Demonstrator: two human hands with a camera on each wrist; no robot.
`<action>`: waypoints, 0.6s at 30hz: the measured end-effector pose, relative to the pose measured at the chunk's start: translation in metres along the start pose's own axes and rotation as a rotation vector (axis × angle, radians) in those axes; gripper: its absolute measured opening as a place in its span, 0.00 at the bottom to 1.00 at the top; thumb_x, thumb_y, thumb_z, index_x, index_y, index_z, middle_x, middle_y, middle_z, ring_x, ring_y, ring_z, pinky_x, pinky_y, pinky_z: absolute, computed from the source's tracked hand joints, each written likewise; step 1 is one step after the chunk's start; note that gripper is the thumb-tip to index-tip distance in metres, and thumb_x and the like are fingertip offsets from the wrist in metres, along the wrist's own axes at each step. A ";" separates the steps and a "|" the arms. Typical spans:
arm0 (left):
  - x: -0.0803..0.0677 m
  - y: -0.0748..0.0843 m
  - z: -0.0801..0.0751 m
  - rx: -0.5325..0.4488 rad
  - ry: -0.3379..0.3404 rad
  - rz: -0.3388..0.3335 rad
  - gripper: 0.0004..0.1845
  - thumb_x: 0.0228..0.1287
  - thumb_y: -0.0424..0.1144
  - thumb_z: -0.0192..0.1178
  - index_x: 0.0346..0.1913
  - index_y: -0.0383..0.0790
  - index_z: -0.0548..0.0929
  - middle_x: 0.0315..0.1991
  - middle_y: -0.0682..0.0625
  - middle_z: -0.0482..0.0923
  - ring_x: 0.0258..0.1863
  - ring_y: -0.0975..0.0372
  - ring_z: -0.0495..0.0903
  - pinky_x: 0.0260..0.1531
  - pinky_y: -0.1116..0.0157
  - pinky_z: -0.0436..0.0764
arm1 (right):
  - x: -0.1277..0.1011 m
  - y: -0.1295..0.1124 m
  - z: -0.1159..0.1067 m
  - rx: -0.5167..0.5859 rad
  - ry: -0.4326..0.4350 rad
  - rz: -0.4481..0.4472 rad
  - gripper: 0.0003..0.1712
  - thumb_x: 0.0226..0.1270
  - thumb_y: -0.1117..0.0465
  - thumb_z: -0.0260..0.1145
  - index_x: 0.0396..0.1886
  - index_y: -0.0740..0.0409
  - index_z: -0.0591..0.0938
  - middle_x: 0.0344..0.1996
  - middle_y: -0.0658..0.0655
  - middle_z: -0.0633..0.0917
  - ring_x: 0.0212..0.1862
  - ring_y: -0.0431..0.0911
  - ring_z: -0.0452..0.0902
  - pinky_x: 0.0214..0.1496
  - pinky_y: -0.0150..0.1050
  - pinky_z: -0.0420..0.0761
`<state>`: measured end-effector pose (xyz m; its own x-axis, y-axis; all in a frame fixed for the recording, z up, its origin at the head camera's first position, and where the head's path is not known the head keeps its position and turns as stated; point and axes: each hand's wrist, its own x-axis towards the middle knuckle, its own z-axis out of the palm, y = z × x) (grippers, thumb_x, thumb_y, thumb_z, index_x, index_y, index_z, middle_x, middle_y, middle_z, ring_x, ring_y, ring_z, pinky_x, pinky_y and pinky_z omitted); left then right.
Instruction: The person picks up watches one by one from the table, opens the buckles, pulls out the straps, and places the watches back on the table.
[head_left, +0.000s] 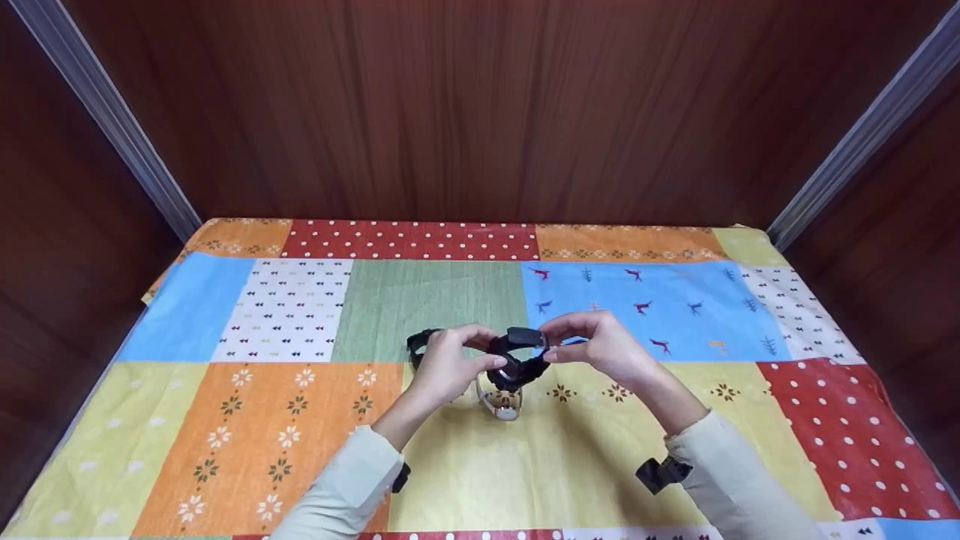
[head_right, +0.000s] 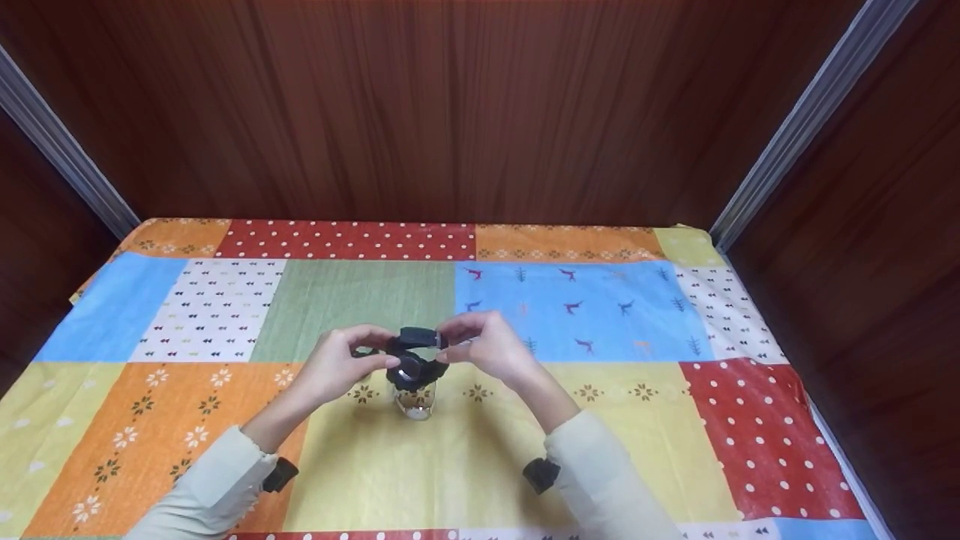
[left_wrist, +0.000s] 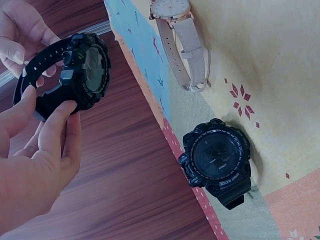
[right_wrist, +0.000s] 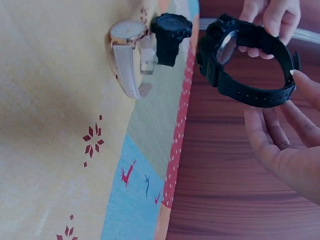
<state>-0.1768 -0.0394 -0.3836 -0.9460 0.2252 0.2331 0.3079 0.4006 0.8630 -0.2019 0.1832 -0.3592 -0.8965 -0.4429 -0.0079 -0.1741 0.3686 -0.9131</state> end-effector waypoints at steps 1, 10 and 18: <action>0.000 0.000 0.000 0.003 0.003 -0.001 0.11 0.49 0.33 0.68 0.38 0.35 0.83 0.33 0.49 0.83 0.39 0.57 0.79 0.43 0.59 0.74 | 0.000 0.000 0.000 -0.009 0.002 -0.004 0.18 0.49 0.66 0.71 0.43 0.67 0.82 0.36 0.62 0.82 0.41 0.49 0.76 0.45 0.37 0.76; -0.002 0.006 0.002 0.051 -0.002 -0.017 0.10 0.48 0.35 0.68 0.36 0.37 0.84 0.32 0.51 0.83 0.37 0.59 0.79 0.42 0.61 0.74 | 0.003 -0.004 0.005 -0.104 0.020 -0.067 0.17 0.50 0.66 0.71 0.42 0.67 0.82 0.35 0.60 0.82 0.39 0.52 0.79 0.39 0.34 0.78; -0.003 0.010 0.005 0.103 0.001 0.015 0.10 0.47 0.34 0.69 0.35 0.37 0.84 0.32 0.51 0.83 0.37 0.58 0.80 0.41 0.61 0.75 | 0.005 -0.007 0.012 -0.130 0.009 -0.116 0.17 0.49 0.68 0.71 0.41 0.69 0.81 0.37 0.61 0.80 0.38 0.52 0.78 0.40 0.36 0.79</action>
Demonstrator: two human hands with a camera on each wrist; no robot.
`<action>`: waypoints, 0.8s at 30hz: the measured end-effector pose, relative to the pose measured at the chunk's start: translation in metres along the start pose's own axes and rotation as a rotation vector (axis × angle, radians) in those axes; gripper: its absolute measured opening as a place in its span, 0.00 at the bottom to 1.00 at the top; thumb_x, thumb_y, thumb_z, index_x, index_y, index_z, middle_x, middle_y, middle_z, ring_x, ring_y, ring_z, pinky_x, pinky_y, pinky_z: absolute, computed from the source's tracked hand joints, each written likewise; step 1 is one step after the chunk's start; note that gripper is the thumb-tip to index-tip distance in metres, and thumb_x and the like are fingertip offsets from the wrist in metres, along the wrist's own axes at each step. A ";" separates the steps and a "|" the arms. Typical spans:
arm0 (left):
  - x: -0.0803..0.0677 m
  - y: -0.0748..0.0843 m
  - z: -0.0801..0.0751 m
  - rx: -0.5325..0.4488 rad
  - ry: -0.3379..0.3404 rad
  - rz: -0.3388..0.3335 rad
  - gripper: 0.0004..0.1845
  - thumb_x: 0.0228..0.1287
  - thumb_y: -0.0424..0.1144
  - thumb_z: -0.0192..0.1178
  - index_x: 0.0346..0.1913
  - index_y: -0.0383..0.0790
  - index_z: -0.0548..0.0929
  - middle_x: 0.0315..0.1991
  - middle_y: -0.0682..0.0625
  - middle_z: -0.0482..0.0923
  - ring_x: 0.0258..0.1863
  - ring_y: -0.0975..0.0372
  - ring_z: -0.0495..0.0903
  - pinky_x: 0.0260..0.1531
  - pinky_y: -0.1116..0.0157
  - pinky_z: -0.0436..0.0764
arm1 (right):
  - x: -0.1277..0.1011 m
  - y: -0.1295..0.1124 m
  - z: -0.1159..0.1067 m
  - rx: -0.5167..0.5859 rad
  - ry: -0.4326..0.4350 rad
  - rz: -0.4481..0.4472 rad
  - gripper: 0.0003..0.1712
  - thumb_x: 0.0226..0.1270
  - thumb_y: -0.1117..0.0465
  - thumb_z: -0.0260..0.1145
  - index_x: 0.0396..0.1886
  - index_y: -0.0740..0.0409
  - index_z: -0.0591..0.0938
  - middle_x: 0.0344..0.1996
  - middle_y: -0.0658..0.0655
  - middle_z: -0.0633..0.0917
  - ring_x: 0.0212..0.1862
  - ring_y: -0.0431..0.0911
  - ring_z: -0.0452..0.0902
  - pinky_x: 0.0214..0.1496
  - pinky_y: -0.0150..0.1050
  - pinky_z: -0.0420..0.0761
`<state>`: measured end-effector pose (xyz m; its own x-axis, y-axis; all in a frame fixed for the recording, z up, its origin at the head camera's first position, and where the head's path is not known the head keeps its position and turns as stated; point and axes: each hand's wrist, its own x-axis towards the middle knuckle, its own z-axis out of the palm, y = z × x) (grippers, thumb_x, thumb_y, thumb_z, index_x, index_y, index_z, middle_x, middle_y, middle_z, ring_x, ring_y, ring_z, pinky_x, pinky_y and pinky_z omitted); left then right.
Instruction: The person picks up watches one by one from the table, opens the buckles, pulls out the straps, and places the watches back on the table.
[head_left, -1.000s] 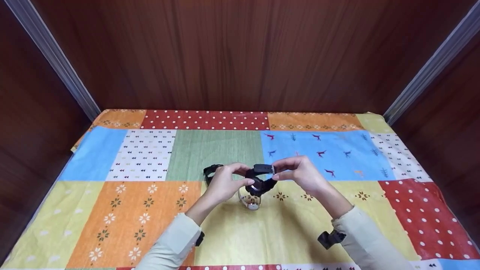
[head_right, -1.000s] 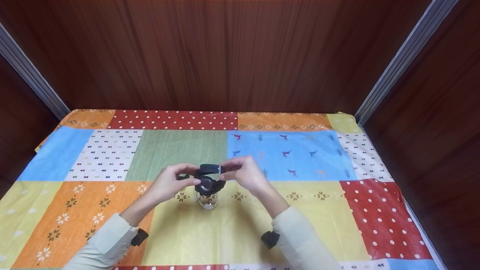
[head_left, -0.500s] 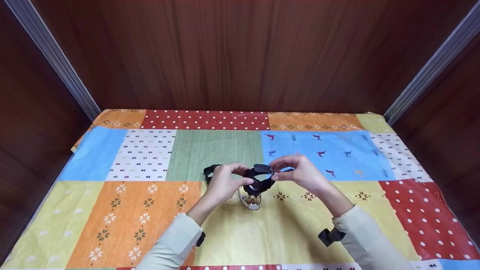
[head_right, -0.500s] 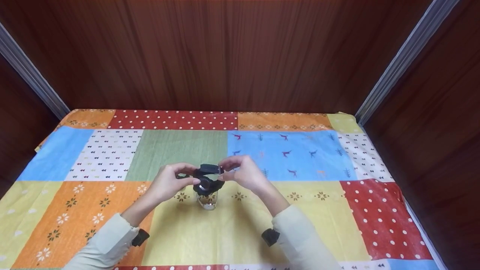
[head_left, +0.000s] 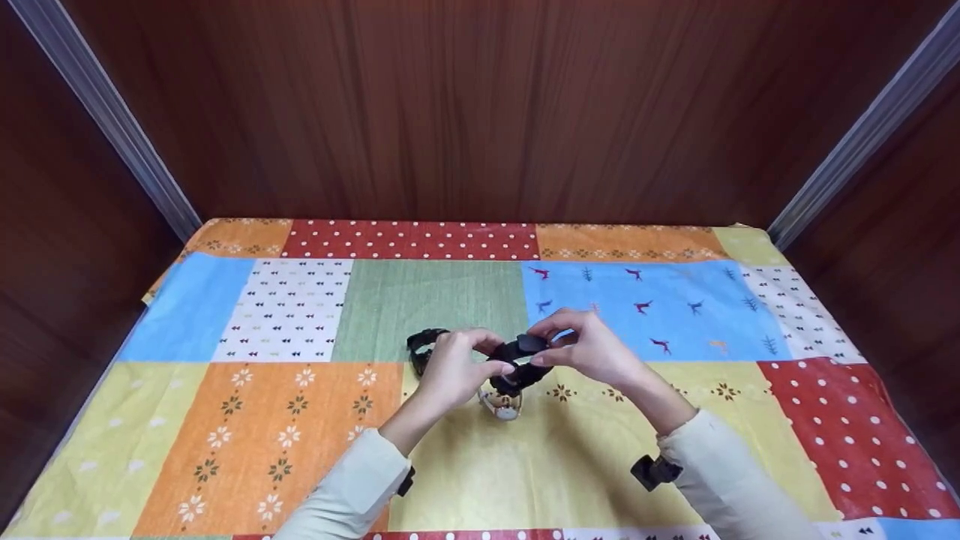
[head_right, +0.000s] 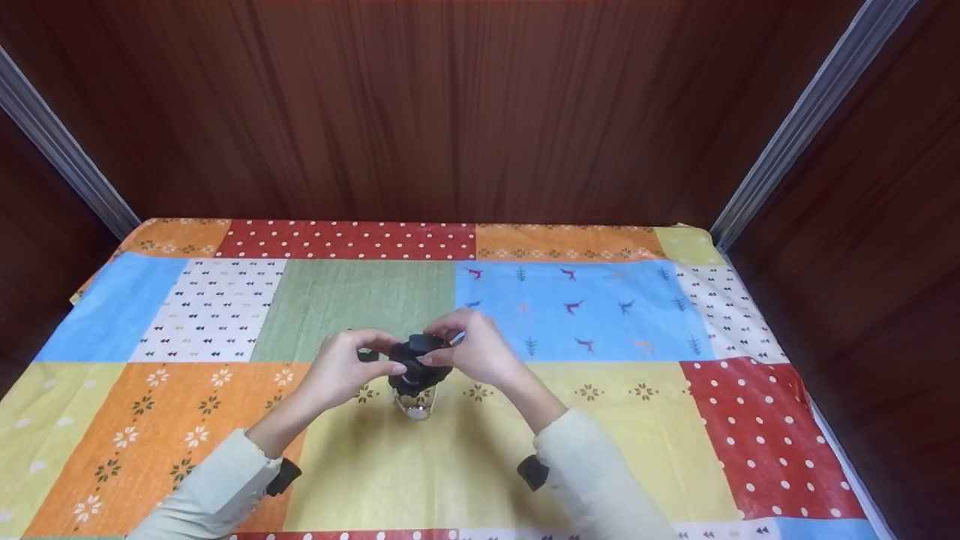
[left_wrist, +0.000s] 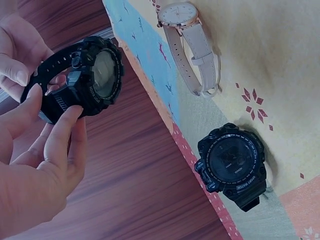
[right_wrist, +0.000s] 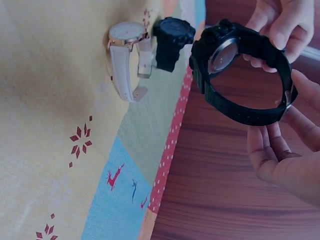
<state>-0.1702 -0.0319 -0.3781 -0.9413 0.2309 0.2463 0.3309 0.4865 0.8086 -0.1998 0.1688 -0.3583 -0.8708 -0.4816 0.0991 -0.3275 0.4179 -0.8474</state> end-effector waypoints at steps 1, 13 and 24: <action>0.000 0.000 0.000 0.008 0.002 0.004 0.10 0.47 0.34 0.69 0.35 0.37 0.84 0.32 0.50 0.83 0.37 0.58 0.80 0.41 0.61 0.75 | 0.000 0.000 0.001 -0.006 0.001 -0.008 0.17 0.49 0.68 0.71 0.41 0.68 0.82 0.37 0.61 0.80 0.38 0.51 0.77 0.40 0.37 0.79; 0.000 0.000 0.001 0.067 -0.015 -0.003 0.16 0.48 0.34 0.68 0.43 0.35 0.82 0.33 0.48 0.83 0.40 0.56 0.79 0.44 0.58 0.73 | 0.003 0.000 0.002 -0.022 0.029 -0.046 0.14 0.48 0.70 0.71 0.37 0.69 0.83 0.35 0.61 0.80 0.38 0.51 0.77 0.40 0.36 0.79; 0.002 -0.003 0.001 0.029 -0.016 0.009 0.11 0.48 0.33 0.68 0.38 0.37 0.83 0.32 0.50 0.83 0.37 0.58 0.79 0.42 0.59 0.74 | 0.003 0.002 0.000 0.006 0.033 -0.023 0.13 0.50 0.68 0.71 0.37 0.69 0.83 0.33 0.61 0.81 0.35 0.51 0.80 0.38 0.33 0.79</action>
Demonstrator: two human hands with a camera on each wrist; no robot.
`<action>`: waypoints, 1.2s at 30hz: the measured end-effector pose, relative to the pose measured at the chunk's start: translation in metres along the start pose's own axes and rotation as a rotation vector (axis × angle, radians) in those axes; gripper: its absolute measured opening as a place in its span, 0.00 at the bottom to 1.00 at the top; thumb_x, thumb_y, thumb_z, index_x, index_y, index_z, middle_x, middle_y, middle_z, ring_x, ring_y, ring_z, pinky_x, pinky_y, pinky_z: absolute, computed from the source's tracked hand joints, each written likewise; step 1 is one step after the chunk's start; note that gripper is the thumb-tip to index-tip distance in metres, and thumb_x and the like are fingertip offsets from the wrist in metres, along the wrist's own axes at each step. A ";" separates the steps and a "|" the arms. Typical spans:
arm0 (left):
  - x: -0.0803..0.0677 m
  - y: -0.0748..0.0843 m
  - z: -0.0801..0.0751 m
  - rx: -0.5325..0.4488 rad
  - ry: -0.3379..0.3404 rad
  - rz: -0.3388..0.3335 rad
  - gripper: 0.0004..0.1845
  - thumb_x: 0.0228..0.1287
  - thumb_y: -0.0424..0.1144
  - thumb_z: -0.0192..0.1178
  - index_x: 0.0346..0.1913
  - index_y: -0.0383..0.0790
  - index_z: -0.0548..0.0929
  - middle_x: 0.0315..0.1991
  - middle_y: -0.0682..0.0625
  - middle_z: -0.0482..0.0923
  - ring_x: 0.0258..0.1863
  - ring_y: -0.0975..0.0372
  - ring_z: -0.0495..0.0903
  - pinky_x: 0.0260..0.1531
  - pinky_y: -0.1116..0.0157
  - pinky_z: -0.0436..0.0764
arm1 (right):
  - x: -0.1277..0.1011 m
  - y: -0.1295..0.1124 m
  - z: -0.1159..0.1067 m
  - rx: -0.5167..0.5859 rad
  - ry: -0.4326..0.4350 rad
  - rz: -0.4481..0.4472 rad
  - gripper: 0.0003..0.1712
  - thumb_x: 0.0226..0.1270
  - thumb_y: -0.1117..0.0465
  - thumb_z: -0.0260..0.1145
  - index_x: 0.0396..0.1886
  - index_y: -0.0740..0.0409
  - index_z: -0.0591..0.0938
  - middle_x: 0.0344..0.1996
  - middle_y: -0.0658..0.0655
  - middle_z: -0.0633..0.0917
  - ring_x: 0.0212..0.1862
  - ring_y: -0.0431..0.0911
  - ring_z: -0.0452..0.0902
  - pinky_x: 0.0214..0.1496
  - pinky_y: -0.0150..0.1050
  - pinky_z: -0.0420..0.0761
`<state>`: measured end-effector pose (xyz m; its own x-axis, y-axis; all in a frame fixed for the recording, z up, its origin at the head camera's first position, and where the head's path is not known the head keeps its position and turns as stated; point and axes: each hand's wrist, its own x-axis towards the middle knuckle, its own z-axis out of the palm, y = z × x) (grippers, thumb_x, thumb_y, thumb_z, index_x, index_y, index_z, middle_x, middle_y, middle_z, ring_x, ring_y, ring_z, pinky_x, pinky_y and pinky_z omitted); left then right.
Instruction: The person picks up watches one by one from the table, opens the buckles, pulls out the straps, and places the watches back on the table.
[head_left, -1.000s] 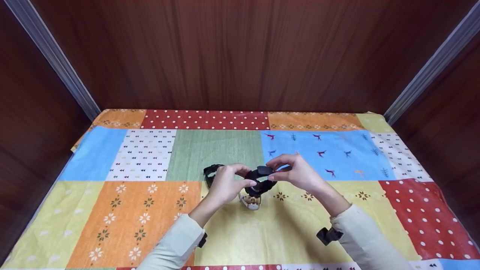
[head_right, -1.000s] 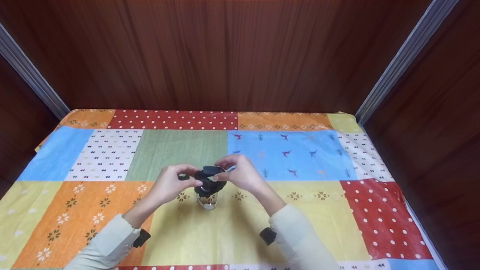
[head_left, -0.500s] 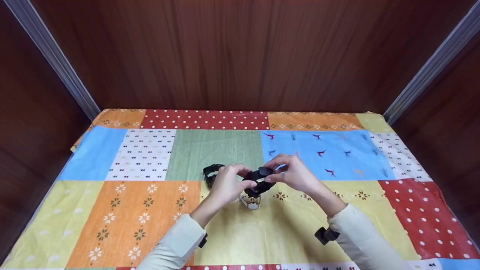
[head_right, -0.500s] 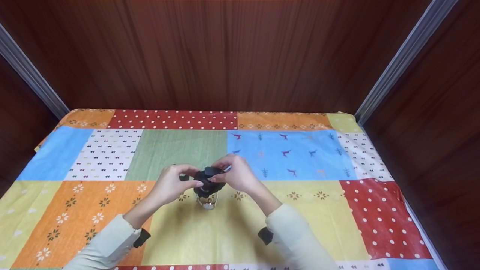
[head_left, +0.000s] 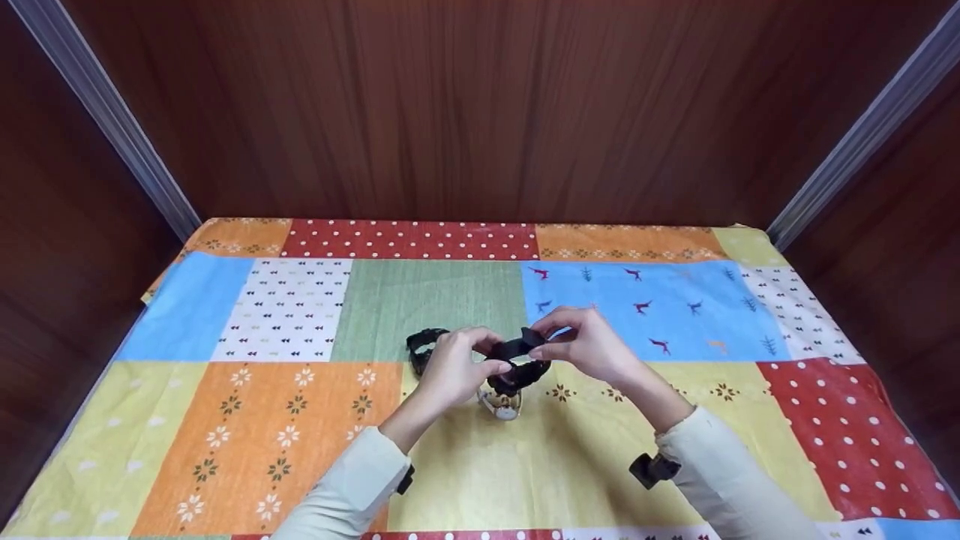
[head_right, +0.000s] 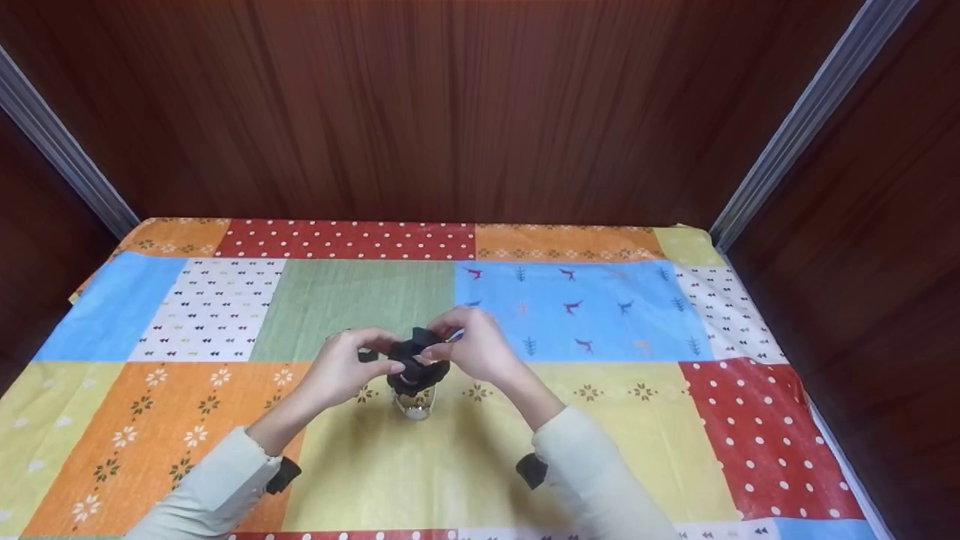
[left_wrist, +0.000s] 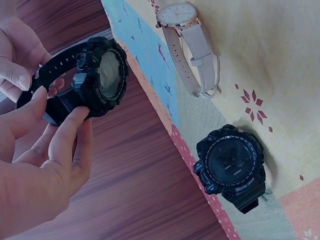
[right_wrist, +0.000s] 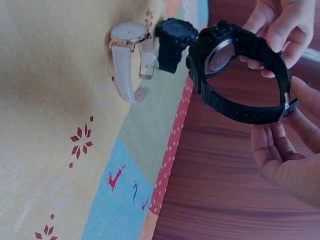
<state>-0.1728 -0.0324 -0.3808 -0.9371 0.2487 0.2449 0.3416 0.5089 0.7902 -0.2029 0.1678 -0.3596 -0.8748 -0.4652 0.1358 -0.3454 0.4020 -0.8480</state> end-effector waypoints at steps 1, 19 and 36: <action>0.000 -0.001 0.000 -0.004 0.002 0.006 0.11 0.48 0.32 0.68 0.38 0.37 0.83 0.32 0.50 0.83 0.37 0.58 0.79 0.42 0.59 0.74 | 0.000 0.000 0.000 0.006 -0.003 0.000 0.13 0.50 0.68 0.71 0.37 0.69 0.82 0.33 0.61 0.81 0.35 0.51 0.80 0.38 0.33 0.79; -0.001 0.001 -0.004 -0.019 -0.005 -0.010 0.10 0.49 0.33 0.67 0.37 0.37 0.83 0.32 0.49 0.82 0.37 0.58 0.79 0.43 0.59 0.74 | -0.005 0.001 -0.013 0.077 -0.026 0.027 0.13 0.51 0.66 0.70 0.37 0.68 0.82 0.32 0.61 0.81 0.35 0.47 0.78 0.41 0.36 0.79; -0.002 0.001 -0.003 -0.038 -0.008 -0.006 0.11 0.49 0.32 0.68 0.37 0.36 0.83 0.32 0.50 0.82 0.37 0.58 0.79 0.43 0.59 0.74 | -0.010 0.003 -0.019 0.098 -0.050 0.059 0.13 0.51 0.64 0.71 0.37 0.65 0.83 0.31 0.58 0.82 0.36 0.47 0.76 0.41 0.36 0.76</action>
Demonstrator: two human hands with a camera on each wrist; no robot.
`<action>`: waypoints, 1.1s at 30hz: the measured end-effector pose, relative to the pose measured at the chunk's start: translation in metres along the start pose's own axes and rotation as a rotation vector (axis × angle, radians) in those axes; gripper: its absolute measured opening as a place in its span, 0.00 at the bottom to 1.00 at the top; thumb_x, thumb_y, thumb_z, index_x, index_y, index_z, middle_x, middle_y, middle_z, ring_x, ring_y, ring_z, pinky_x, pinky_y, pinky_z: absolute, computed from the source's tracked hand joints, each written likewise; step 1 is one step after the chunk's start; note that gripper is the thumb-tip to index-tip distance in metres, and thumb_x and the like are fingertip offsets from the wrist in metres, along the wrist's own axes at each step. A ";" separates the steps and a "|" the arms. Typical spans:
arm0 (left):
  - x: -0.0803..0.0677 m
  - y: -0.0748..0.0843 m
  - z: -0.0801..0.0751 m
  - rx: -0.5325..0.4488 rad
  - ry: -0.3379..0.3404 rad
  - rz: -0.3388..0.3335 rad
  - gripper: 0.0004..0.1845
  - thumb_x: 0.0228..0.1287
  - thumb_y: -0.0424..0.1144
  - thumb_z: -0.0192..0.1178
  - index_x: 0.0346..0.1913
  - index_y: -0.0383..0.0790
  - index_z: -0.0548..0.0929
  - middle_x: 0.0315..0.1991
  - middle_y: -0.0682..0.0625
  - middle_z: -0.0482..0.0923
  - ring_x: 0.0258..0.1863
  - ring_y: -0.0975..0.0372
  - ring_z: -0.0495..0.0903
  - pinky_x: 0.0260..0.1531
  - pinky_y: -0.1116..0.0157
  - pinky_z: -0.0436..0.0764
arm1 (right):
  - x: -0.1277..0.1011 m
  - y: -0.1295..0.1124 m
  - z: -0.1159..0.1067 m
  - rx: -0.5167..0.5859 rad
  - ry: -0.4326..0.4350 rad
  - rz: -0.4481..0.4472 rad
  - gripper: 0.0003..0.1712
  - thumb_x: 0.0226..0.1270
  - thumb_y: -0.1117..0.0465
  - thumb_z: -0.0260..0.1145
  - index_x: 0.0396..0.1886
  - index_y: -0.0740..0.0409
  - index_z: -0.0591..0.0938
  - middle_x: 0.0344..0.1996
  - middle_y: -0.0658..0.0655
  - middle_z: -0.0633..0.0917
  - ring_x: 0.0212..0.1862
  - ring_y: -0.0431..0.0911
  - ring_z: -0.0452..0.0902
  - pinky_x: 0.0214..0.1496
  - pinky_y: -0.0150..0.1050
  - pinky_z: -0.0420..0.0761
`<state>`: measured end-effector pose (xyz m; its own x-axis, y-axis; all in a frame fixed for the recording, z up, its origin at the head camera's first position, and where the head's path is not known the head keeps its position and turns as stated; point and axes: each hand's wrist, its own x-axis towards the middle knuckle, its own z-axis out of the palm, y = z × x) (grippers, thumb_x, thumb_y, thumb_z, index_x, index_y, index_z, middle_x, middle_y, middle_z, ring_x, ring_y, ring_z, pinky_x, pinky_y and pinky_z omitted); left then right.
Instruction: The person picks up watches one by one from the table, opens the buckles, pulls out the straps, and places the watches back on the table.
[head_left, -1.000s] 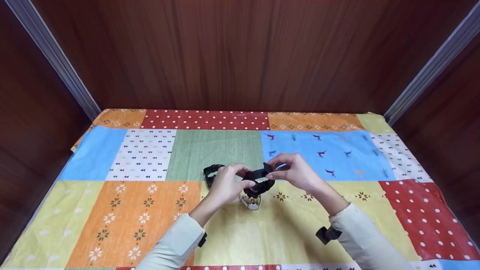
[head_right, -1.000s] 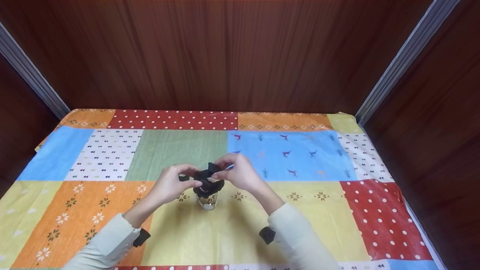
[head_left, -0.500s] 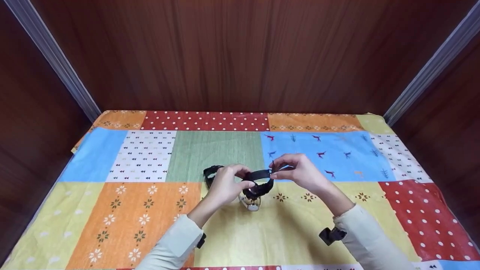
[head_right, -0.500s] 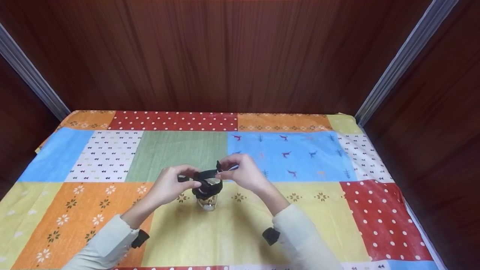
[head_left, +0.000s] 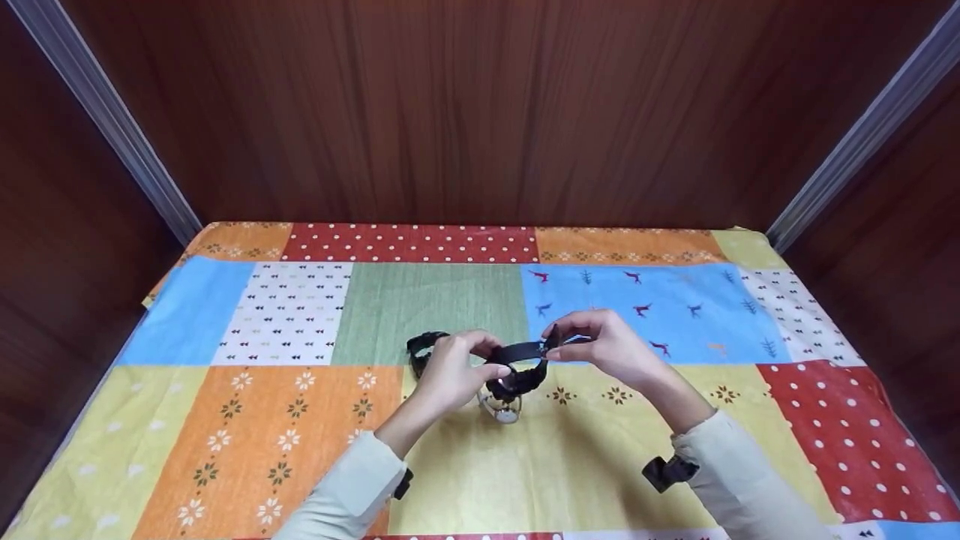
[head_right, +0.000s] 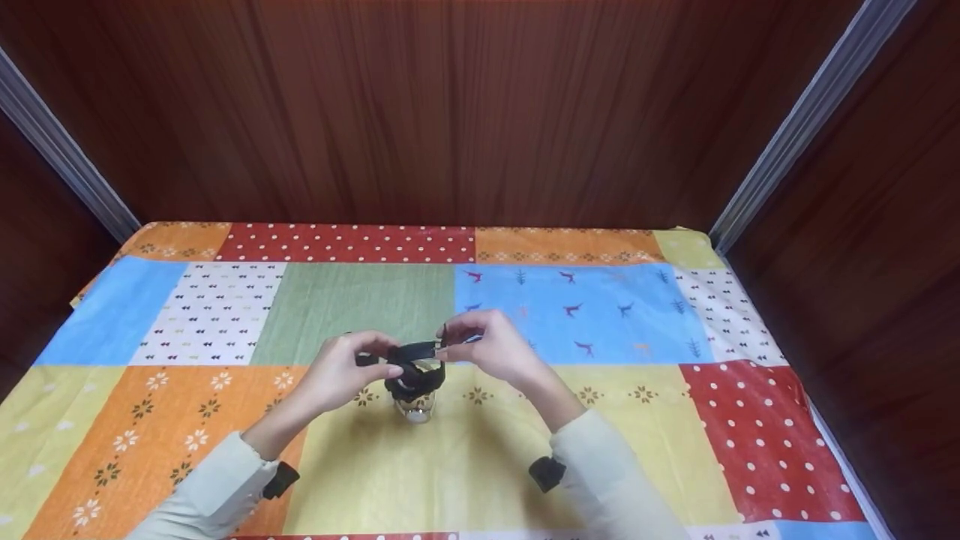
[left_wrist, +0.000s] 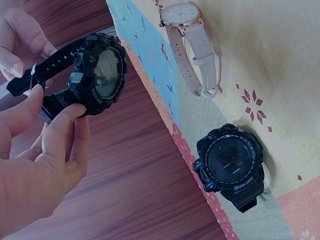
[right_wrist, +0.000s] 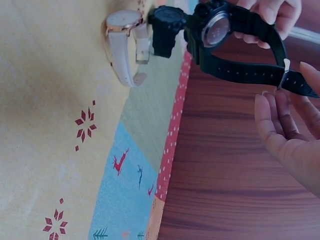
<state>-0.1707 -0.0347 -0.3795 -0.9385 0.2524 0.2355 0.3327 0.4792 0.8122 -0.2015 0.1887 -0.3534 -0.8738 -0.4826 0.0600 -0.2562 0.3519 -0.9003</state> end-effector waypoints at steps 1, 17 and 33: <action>0.000 0.000 0.000 -0.001 0.000 0.000 0.11 0.49 0.32 0.68 0.37 0.36 0.83 0.32 0.50 0.82 0.37 0.58 0.79 0.43 0.59 0.74 | 0.000 0.000 0.000 0.006 0.000 0.005 0.14 0.51 0.64 0.71 0.37 0.65 0.83 0.31 0.59 0.82 0.36 0.47 0.76 0.42 0.36 0.76; -0.002 0.002 0.001 -0.047 -0.018 -0.029 0.10 0.49 0.33 0.68 0.36 0.37 0.82 0.32 0.50 0.82 0.37 0.59 0.79 0.44 0.59 0.73 | -0.003 0.006 -0.005 0.046 0.000 0.036 0.18 0.49 0.64 0.71 0.41 0.68 0.82 0.34 0.59 0.84 0.42 0.47 0.76 0.46 0.38 0.75; -0.003 0.004 0.001 -0.058 -0.013 -0.021 0.10 0.49 0.33 0.68 0.37 0.37 0.82 0.32 0.50 0.82 0.37 0.59 0.79 0.43 0.60 0.73 | -0.005 0.010 -0.005 0.126 0.037 0.034 0.16 0.47 0.66 0.72 0.39 0.65 0.84 0.34 0.59 0.84 0.43 0.47 0.76 0.46 0.40 0.77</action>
<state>-0.1664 -0.0330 -0.3780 -0.9438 0.2537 0.2118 0.3069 0.4349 0.8466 -0.2013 0.1988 -0.3604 -0.8962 -0.4416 0.0422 -0.1740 0.2625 -0.9491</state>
